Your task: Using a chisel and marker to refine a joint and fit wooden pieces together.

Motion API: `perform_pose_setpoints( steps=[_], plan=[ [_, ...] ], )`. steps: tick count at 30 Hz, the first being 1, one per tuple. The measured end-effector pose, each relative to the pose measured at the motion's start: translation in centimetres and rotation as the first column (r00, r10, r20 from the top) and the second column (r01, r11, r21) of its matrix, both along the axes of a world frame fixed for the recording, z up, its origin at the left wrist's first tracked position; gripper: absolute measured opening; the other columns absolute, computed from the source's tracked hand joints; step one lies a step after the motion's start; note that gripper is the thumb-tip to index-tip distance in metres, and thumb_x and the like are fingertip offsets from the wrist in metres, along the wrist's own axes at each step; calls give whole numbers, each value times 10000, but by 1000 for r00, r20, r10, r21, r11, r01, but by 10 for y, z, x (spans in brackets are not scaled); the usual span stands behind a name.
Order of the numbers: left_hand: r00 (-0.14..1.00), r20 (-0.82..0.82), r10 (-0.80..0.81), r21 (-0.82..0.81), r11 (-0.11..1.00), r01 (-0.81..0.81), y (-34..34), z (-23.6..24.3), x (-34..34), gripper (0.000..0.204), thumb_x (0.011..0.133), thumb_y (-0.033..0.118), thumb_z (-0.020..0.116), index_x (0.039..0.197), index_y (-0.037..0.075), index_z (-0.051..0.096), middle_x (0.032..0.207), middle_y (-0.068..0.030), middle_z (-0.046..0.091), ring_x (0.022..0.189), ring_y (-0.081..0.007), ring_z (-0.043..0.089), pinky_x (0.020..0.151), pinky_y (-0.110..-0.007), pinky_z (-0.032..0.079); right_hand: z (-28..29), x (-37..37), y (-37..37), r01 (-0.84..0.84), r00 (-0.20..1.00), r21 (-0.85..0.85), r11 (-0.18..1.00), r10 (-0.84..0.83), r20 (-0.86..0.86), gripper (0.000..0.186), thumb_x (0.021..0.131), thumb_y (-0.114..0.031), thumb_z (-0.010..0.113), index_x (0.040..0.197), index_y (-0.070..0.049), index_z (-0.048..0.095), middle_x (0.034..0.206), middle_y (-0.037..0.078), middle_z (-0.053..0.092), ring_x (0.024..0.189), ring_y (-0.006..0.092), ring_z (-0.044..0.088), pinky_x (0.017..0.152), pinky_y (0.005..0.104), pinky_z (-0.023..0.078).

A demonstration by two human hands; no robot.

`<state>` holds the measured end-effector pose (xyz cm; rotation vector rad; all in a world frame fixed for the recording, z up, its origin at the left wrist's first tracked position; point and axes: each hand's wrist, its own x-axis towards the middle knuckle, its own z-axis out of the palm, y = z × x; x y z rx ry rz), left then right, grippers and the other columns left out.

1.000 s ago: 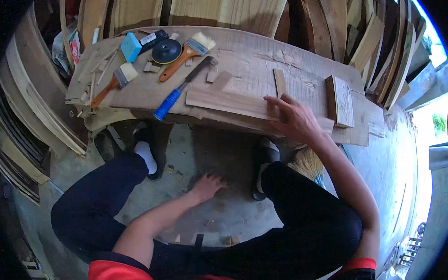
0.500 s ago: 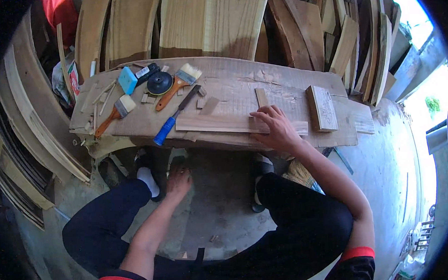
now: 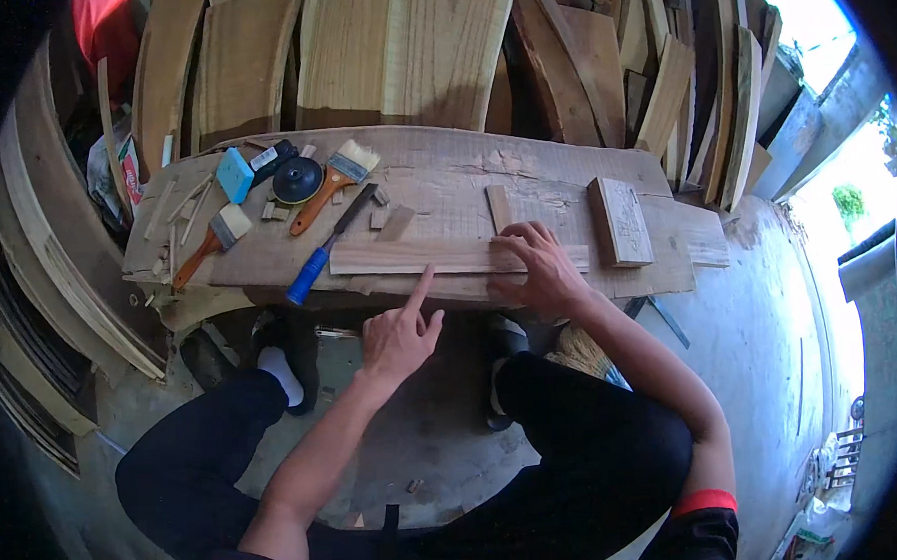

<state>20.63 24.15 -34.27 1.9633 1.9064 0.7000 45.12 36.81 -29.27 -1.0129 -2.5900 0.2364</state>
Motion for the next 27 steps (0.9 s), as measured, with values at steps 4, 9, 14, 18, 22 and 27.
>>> perform_pose_setpoints(
  steps=[4,9,14,18,22,27],
  plan=[
    [994,99,38,231,971,-61,-2,-1,-14,626,930,286,697,1517,195,500,627,-69,685,582,-335,688,616,-478,559,-5,-7,5,-48,998,-42,998,47,-40,438,848,-262,766,1230,-83,652,1266,136,605,1263,346,503,1114,450,399],
    [997,-55,52,497,868,-18,14,26,-64,398,847,322,793,1134,98,631,1021,-109,642,979,-321,626,872,-428,507,12,-13,3,-108,994,-59,992,106,-39,508,820,-234,809,1270,-71,637,1276,170,579,1247,355,532,1100,449,443],
    [956,-292,23,460,880,120,24,20,-113,573,840,359,797,1285,120,525,1357,-137,483,1210,-366,490,1030,-502,404,37,4,12,12,997,-14,1000,-13,-71,563,698,-155,843,1214,-54,642,1232,178,566,1141,378,602,992,441,530],
    [944,-289,159,451,893,-12,33,20,-149,384,877,307,755,1194,133,626,1266,-120,557,1167,-341,535,1010,-481,428,49,7,16,12,994,69,998,-4,-111,515,696,-151,832,1166,-55,646,1195,169,584,1131,375,599,979,450,527],
    [953,-246,179,468,883,-45,39,20,-179,238,887,297,741,1038,115,714,1106,-61,634,1090,-295,590,922,-451,473,55,7,11,34,989,49,998,-27,-144,476,708,-159,825,1139,-56,649,1182,169,597,1129,375,601,970,453,527],
    [926,-269,264,474,874,-112,47,20,-222,240,883,335,743,969,111,749,1073,-51,644,1079,-281,600,912,-436,486,38,-30,-7,-130,987,-40,991,125,-103,504,732,-181,827,1182,-54,638,1220,169,569,1157,372,591,976,452,536]
  ],
)
